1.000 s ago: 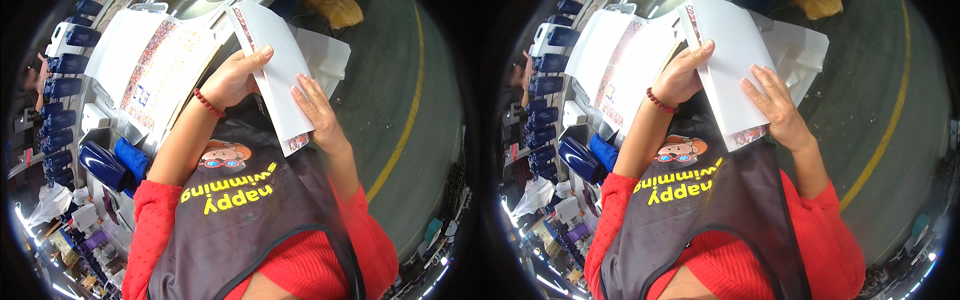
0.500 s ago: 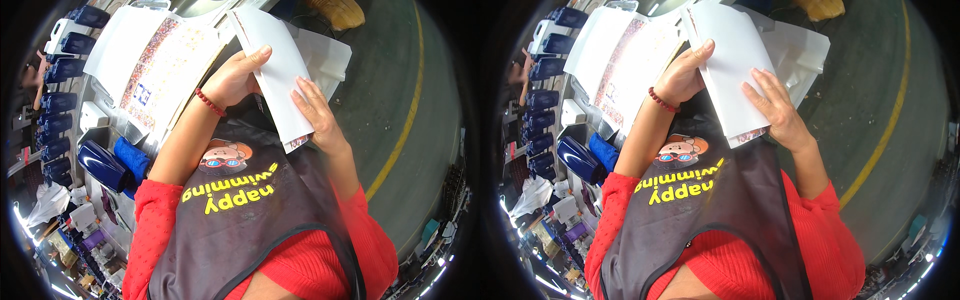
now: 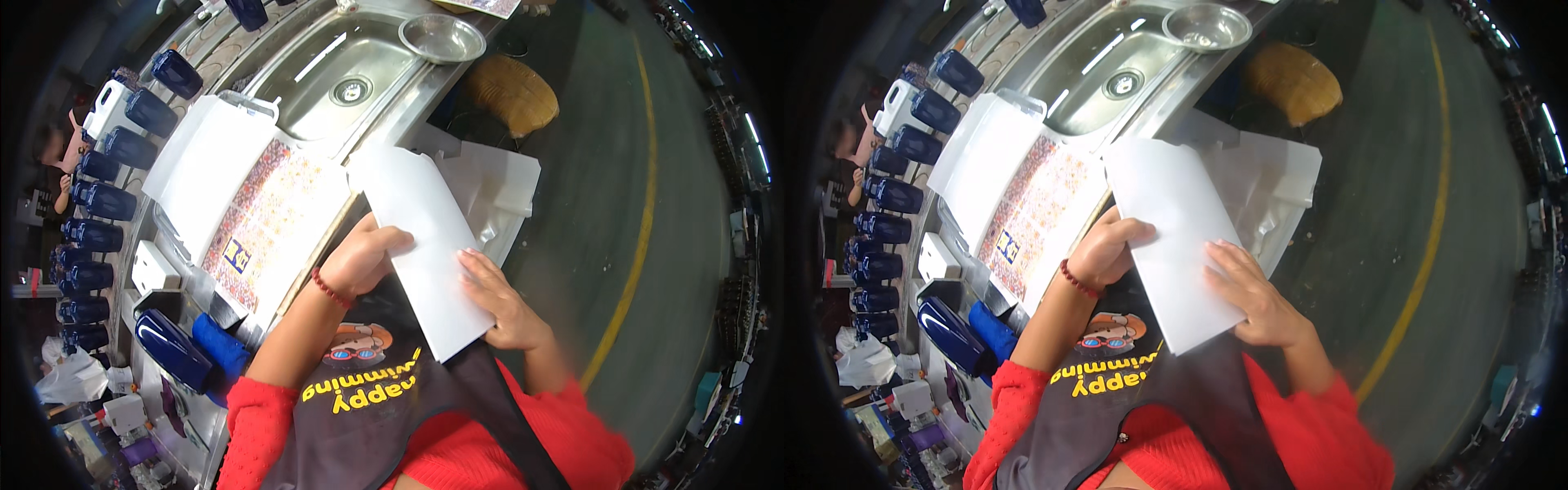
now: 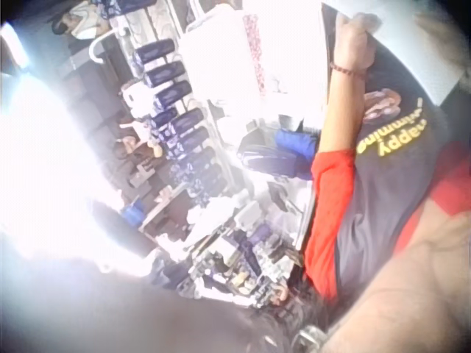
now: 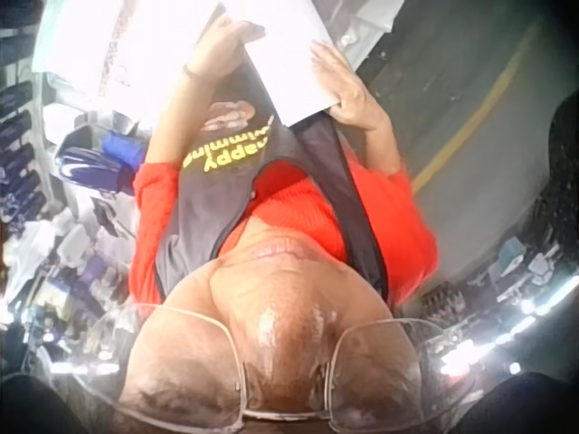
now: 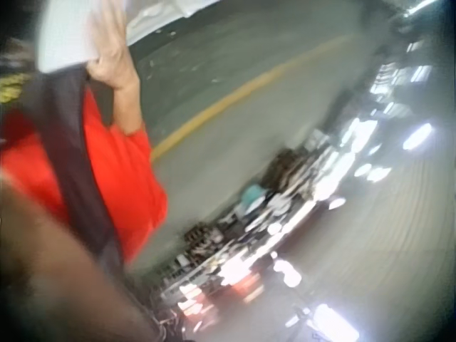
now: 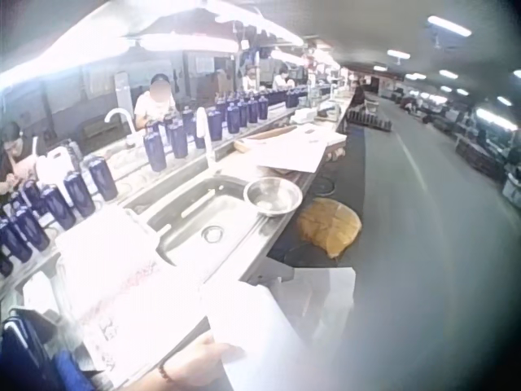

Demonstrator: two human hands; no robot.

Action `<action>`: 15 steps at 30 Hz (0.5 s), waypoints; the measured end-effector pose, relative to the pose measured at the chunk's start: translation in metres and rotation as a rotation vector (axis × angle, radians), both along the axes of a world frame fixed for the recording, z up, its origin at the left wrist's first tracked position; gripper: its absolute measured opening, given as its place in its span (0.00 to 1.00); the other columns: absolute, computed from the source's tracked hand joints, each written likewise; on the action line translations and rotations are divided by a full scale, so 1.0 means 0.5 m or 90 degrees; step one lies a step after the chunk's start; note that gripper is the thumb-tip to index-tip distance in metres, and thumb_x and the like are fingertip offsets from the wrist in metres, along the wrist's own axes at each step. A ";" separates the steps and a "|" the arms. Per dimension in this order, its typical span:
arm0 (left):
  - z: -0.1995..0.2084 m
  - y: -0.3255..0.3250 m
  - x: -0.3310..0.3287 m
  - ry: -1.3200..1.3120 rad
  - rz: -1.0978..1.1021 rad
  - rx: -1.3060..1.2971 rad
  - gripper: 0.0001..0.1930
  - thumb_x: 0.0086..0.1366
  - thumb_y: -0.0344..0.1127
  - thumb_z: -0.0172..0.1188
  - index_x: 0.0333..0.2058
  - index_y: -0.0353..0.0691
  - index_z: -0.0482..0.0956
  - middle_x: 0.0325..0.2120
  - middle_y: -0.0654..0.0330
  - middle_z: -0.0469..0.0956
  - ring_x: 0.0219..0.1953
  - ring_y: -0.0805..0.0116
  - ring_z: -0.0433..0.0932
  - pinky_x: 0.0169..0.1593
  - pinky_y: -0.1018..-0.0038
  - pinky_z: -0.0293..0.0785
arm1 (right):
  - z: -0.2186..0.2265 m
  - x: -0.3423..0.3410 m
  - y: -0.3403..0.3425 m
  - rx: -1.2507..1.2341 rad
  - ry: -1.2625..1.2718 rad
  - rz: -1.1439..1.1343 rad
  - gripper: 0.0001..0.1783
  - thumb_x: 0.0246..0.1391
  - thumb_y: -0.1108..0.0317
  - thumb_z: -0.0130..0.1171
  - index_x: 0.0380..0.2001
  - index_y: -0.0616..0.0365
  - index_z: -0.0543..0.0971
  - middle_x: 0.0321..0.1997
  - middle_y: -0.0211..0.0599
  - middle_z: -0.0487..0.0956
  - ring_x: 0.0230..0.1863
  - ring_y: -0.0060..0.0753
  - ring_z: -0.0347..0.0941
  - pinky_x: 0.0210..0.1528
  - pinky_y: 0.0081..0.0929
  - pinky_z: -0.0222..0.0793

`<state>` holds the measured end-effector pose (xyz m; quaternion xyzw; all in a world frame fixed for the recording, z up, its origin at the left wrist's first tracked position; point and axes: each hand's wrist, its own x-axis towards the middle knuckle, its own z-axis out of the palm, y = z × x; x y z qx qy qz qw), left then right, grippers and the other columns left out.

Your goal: The person applies decorative labels to a dark blue bottle. They peel a label from a backing sheet, wrap it around the bottle, and smooth it with a small black tool. The person repeats this process with a second label on the same bottle.

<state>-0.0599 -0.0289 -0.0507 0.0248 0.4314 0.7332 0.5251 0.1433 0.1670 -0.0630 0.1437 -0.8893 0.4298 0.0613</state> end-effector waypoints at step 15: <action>0.098 -0.030 -0.009 -0.031 0.116 0.077 0.27 0.58 0.24 0.54 0.59 0.26 0.69 0.46 0.48 0.79 0.44 0.57 0.83 0.50 0.63 0.82 | 0.116 -0.061 0.064 0.232 0.286 -0.159 0.20 0.55 0.65 0.65 0.51 0.61 0.80 0.53 0.57 0.82 0.53 0.58 0.82 0.58 0.53 0.76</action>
